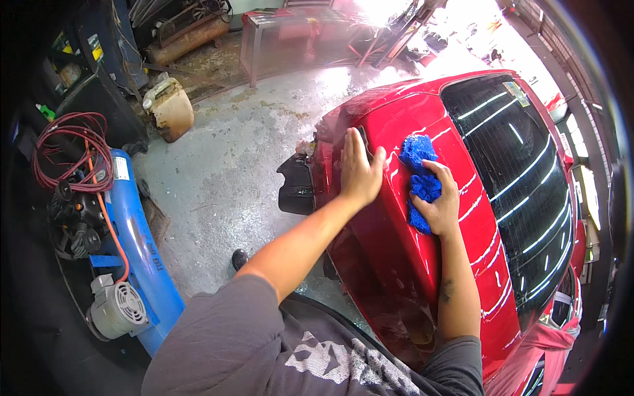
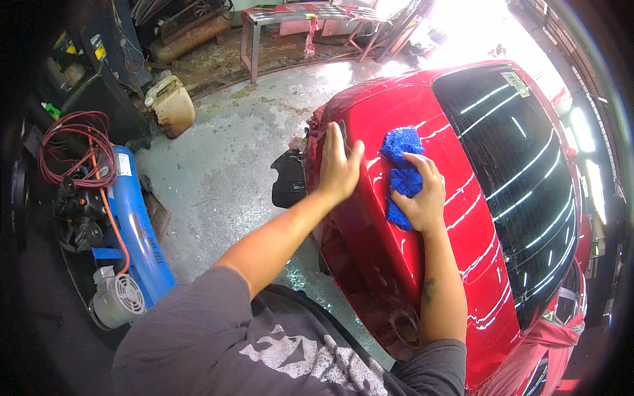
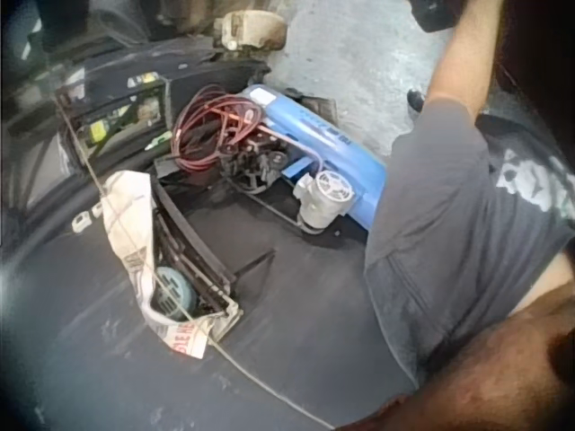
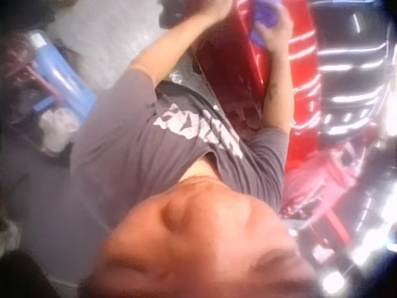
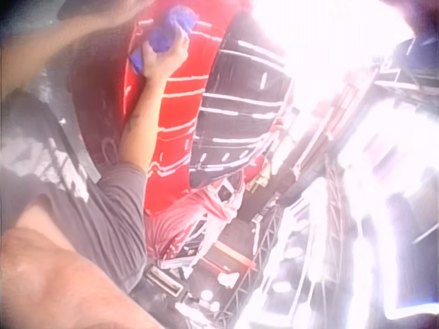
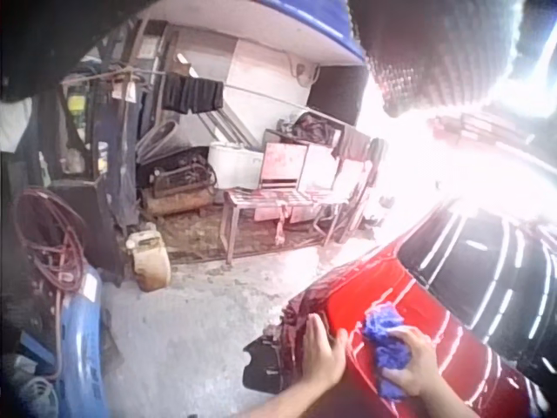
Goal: The person wipes the rear trunk of a red car using a blue microfiber cloth. They repeatedly rub the surface in circular and linear motions, occasionally pausing to feel the paint with their hand. The task is performed in a workshop environment with various tools visible in the background.
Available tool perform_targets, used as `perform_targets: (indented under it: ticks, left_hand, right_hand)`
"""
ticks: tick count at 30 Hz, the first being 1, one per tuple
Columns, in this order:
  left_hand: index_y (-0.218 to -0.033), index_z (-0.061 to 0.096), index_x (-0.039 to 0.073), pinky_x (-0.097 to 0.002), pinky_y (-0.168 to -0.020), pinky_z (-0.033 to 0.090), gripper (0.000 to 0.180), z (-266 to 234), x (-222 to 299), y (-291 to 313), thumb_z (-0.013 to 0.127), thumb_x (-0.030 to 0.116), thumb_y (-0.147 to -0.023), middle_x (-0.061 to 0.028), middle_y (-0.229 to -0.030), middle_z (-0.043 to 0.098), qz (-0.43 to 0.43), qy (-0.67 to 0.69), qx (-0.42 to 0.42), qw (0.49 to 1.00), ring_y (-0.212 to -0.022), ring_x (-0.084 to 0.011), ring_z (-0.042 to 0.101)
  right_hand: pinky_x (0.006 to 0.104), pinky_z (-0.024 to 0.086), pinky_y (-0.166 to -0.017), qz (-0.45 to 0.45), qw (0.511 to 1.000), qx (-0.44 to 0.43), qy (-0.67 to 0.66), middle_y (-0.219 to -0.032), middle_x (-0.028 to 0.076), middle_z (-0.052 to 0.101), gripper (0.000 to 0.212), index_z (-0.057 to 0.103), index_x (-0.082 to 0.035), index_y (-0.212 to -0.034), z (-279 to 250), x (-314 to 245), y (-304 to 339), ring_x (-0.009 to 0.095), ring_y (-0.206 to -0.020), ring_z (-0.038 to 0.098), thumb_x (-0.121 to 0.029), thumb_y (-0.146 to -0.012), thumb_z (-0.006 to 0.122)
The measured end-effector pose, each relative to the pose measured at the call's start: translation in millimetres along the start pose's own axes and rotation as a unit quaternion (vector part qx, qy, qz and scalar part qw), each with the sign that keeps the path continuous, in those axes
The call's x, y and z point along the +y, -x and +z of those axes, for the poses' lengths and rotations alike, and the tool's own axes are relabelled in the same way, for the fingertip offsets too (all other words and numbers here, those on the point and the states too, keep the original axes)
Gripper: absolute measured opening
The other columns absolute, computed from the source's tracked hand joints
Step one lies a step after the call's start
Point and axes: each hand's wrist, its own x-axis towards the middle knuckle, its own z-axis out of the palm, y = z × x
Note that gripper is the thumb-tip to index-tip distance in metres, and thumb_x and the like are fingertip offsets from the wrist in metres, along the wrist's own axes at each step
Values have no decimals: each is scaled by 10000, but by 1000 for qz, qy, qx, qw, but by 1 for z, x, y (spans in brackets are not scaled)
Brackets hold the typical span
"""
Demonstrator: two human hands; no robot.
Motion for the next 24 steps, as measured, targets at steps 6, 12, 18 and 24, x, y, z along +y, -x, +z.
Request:
perform_targets:
  ticks: [6, 12, 18, 24]
  left_hand:
    - [-1709, 68, -32, -608, -1312, 70, 937, -6, 0, 113, 571, 453, -1084, -287, -1780, 98, 8, 44, -84, 995, -1668, -413, 47]
    - [-1695, 173, -33, -617, -1317, 33, 951, -8, -17, -1, 357, 677, -1090, -282, -1771, 149, -89, 29, -35, 995, -1668, -371, 100]
    - [-1701, 64, -50, -662, -1291, 27, 970, -5, 11, 139, 479, 583, -1094, -305, -1778, 43, -13, 15, -123, 992, -1665, -431, 17]
    - [-1687, 166, -59, -588, -1325, 46, 1039, -18, -12, -15, 378, 737, -1054, -283, -1773, 139, -106, 49, -41, 992, -1669, -362, 98]
  right_hand:
    - [471, 480, -1082, -2, 1000, -1, -23, -1294, 157, 699, 702, 677, -89, -1340, 0, 7, 5, 363, -1233, 670, -221, -661, 796]
    - [468, 495, -1076, -4, 1000, 0, -28, -1268, 168, 706, 667, 683, -69, -1326, 3, 1, -1, 364, -1213, 682, -206, -684, 799]
    - [461, 512, -1070, -12, 1000, 6, -24, -1272, 166, 711, 651, 689, -69, -1324, 1, 8, 4, 360, -1213, 688, -205, -700, 812]
    - [465, 523, -1069, -28, 999, 12, -32, -1269, 170, 723, 640, 692, -76, -1331, 4, 5, 0, 359, -1217, 698, -208, -716, 811]
